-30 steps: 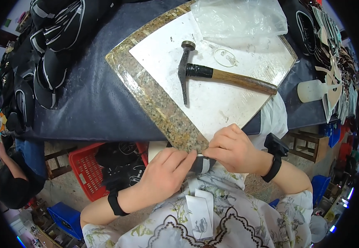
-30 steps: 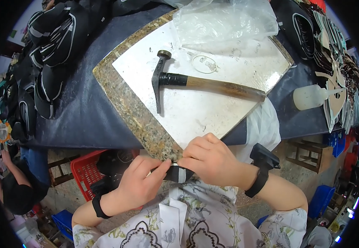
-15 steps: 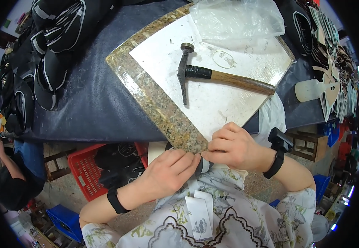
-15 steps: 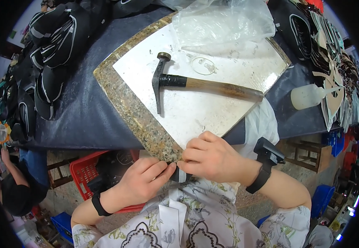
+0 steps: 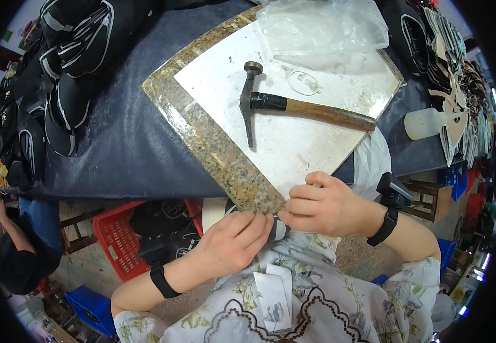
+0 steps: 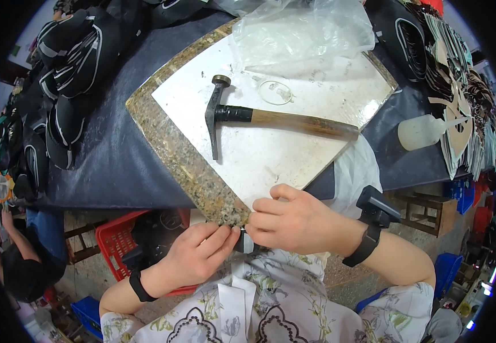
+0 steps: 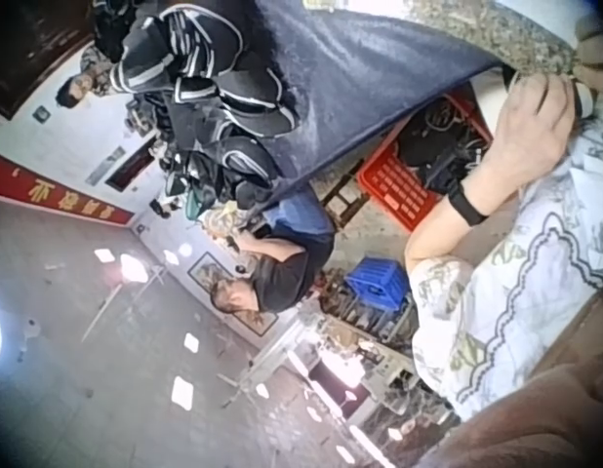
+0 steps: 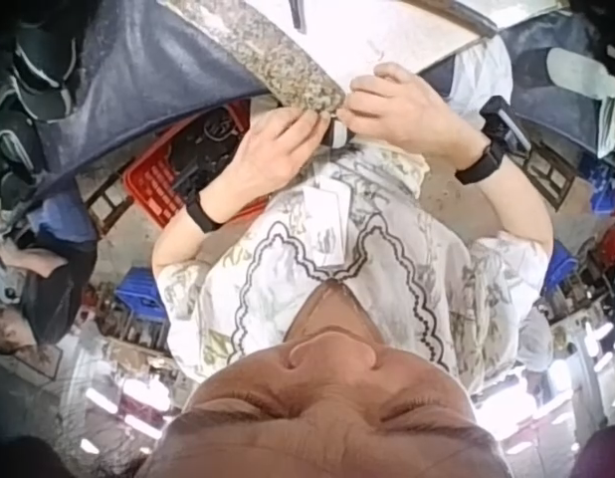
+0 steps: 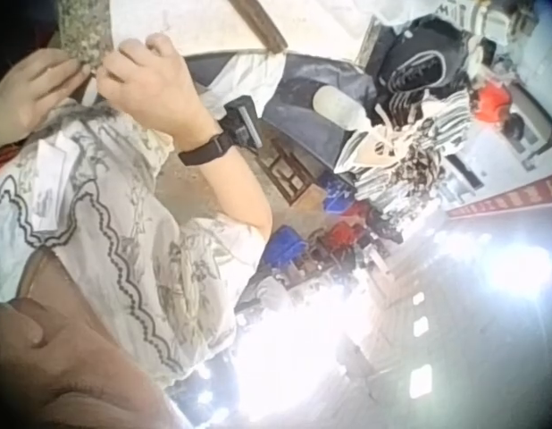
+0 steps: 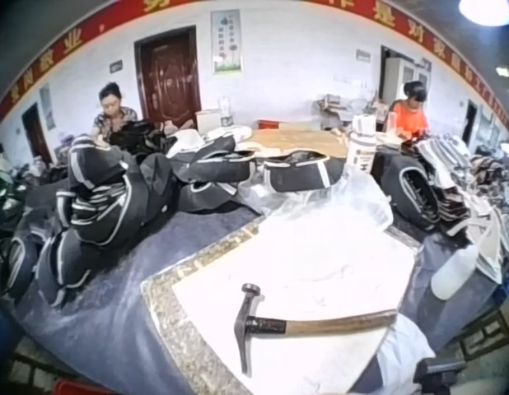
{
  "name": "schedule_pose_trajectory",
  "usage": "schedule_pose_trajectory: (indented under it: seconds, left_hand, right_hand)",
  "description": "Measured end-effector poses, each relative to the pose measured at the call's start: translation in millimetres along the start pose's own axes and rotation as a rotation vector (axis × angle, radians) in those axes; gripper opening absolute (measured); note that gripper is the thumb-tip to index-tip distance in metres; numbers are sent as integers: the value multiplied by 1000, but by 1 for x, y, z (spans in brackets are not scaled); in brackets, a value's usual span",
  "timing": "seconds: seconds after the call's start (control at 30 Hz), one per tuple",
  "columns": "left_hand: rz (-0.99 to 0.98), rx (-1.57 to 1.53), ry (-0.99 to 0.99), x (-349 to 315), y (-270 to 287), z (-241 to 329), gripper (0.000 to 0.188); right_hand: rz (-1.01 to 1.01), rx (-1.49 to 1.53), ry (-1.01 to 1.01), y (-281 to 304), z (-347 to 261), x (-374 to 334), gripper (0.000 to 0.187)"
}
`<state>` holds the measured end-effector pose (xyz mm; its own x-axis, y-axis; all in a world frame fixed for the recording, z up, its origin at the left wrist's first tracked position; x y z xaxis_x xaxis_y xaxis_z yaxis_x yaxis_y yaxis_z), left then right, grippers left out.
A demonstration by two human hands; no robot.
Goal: The worker applies adhesive from a bottle to shoe upper components and hammers them onto a form to shape the heel.
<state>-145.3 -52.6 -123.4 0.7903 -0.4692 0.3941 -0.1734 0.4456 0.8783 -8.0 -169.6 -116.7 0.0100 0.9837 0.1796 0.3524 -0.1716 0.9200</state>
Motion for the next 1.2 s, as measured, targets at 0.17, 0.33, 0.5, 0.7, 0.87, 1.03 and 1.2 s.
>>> schedule_pose_trajectory:
  seconds: [0.17, 0.33, 0.5, 0.7, 0.87, 1.03, 1.2]
  left_hand:
    - [66, -66, 70, -1, -1, -3, 43]
    - [8, -23, 42, 1, -1, -2, 44]
    - [-50, 30, 14, 2, 1, 0, 44]
    - [-6, 14, 25, 2, 0, 1, 45]
    - [26, 6, 44, 0, -1, 1, 46]
    - [80, -8, 41, -3, -2, 0, 45]
    - [89, 16, 32, -2, -4, 0, 43]
  right_hand:
    - [-59, -15, 39, 0, -6, 1, 12]
    - [-138, -72, 41, 11, -5, 3, 24]
    - [255, 16, -388, 32, 51, 34, 34]
    - [213, -246, -524, 12, 77, 69, 35]
    - [164, 11, -603, 31, 60, 52, 23]
    - [-283, 139, -629, 38, 10, -5, 20]
    - [-257, 139, -622, 44, -7, -23, 21]
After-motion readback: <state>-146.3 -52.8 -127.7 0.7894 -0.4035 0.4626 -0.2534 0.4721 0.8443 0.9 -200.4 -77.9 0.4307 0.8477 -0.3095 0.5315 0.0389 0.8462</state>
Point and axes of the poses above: each hand's wrist, its own x-axis towards the middle knuckle, its own y-axis out of the back of the hand, z = x × y, the point moved 4 cm from there along x, towards the middle knuckle, and after that the axes turned 15 degrees about -y, right-handed, at the moved point
